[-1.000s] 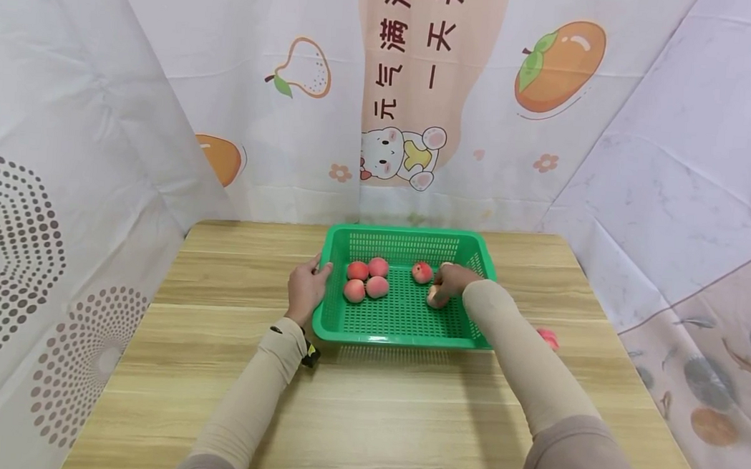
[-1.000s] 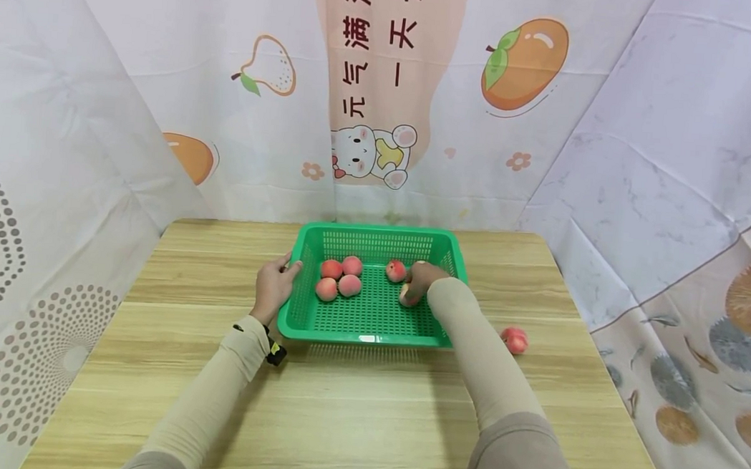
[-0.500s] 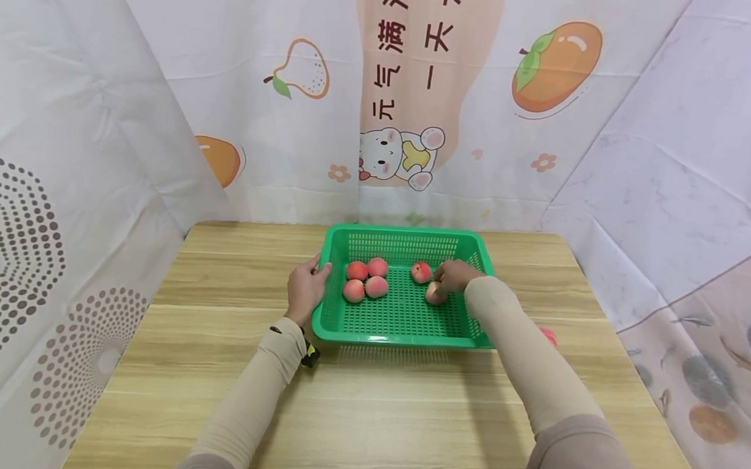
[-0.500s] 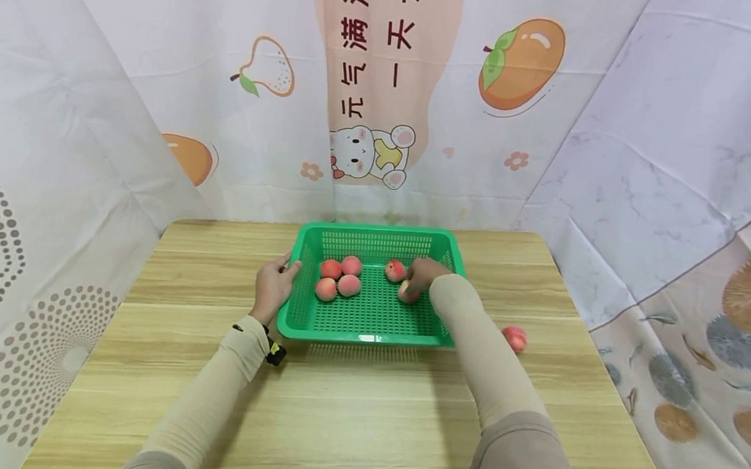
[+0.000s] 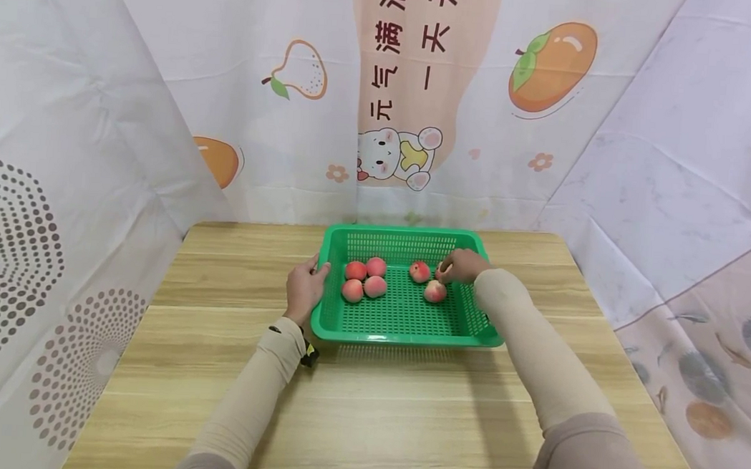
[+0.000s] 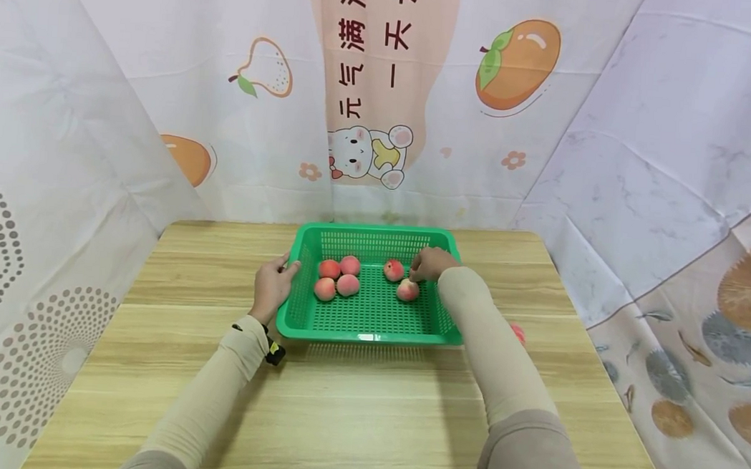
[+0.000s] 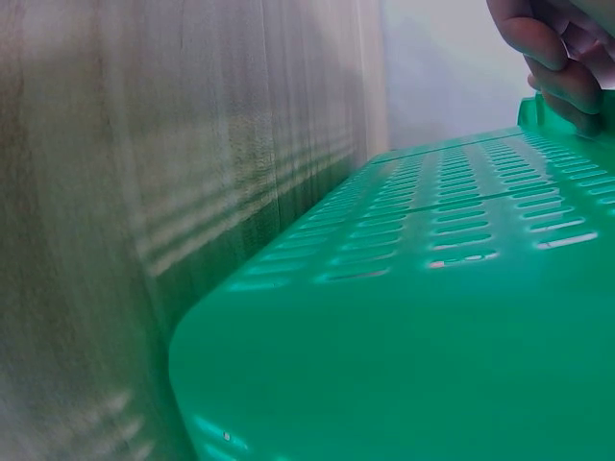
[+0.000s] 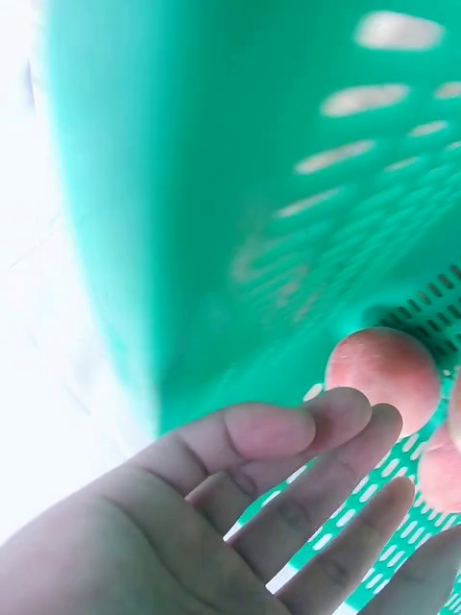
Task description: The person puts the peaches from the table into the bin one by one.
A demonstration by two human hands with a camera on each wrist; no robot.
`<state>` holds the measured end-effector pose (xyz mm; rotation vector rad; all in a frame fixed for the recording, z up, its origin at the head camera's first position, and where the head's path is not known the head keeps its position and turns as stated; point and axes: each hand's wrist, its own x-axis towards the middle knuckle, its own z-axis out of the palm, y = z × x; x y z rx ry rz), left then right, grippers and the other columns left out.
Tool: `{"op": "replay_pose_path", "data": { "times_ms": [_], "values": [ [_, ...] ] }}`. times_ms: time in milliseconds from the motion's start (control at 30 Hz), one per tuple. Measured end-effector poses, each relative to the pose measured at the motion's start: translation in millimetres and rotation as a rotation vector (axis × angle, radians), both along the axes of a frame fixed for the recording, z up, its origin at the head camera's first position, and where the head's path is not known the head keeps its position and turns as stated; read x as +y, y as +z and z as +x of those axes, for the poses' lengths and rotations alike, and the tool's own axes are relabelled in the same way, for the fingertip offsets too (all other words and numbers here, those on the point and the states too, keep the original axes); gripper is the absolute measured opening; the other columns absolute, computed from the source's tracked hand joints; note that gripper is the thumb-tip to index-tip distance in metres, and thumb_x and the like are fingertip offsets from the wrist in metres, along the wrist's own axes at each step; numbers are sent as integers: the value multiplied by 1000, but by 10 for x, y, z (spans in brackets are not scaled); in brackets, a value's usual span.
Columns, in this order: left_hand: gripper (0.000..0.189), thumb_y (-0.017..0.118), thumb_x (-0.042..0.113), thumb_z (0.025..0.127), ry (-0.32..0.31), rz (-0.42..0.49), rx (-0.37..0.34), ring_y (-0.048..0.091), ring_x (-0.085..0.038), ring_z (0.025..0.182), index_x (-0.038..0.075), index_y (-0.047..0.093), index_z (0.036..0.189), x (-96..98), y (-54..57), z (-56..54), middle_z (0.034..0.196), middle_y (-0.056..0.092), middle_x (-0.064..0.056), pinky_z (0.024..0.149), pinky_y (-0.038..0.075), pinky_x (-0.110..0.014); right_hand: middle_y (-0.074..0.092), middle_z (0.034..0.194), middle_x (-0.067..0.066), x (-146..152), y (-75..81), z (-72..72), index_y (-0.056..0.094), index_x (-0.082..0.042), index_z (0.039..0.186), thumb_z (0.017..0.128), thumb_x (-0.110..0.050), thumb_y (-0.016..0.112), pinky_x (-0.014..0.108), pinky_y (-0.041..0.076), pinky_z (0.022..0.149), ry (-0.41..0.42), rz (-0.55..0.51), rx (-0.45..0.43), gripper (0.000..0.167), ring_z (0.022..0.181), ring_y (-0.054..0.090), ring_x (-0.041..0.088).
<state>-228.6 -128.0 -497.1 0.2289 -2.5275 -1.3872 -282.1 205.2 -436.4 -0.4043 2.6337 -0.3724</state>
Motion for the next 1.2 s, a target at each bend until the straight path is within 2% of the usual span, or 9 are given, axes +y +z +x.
{"op": "replay_pose_path", "data": {
  "times_ms": [133, 267, 533, 700, 800, 1000, 1200],
  "values": [
    [43, 64, 25, 94, 0, -3, 16, 36, -15, 55, 2, 61, 130, 4, -2, 5, 59, 43, 1, 53, 29, -28, 58, 135, 21, 76, 57, -29, 63, -1, 128, 95, -28, 62, 51, 47, 99, -21, -8, -6, 43, 126, 52, 41],
    [44, 63, 27, 95, -4, -7, 16, 35, -14, 54, 2, 61, 131, -3, -5, 0, 59, 42, 1, 52, 28, -28, 57, 135, 22, 138, 128, -39, 63, -1, 127, 95, -29, 62, 55, 44, 102, -26, 5, 4, 42, 128, 50, 43],
    [43, 63, 27, 95, 5, -9, 22, 36, -15, 55, 2, 61, 130, -16, -20, -7, 59, 43, 1, 52, 29, -28, 62, 127, 24, 266, 219, -38, 68, 0, 118, 96, -23, 59, 55, 45, 98, -9, -54, 108, 33, 121, 55, 43],
    [44, 63, 26, 94, 3, -11, 12, 39, -15, 57, 2, 61, 131, -14, -18, -16, 61, 45, 1, 53, 30, -28, 62, 126, 25, 413, 267, -20, 68, 1, 118, 96, -24, 58, 56, 46, 97, -25, -58, 127, 35, 118, 57, 44],
    [44, 63, 26, 94, 1, -3, 10, 40, -16, 57, 2, 61, 131, -7, -20, -26, 62, 48, -1, 53, 31, -28, 65, 121, 25, 520, 308, -12, 67, 2, 118, 95, -25, 58, 55, 47, 94, -48, -59, 132, 37, 111, 61, 42],
    [43, 64, 27, 94, 21, -7, 17, 44, -18, 59, 5, 62, 130, -9, -12, -47, 66, 53, -4, 55, 34, -28, 68, 110, 27, 704, 385, 13, 65, 7, 119, 96, -22, 57, 46, 54, 77, -93, -110, 131, 38, 86, 69, 32],
    [43, 63, 27, 94, 10, -6, 12, 42, -17, 58, 4, 62, 131, -4, -25, -38, 63, 50, -2, 54, 33, -28, 70, 101, 26, 861, 360, 57, 64, 9, 117, 96, -20, 58, 43, 54, 72, -109, -98, 123, 37, 79, 68, 28]
  ]
}}
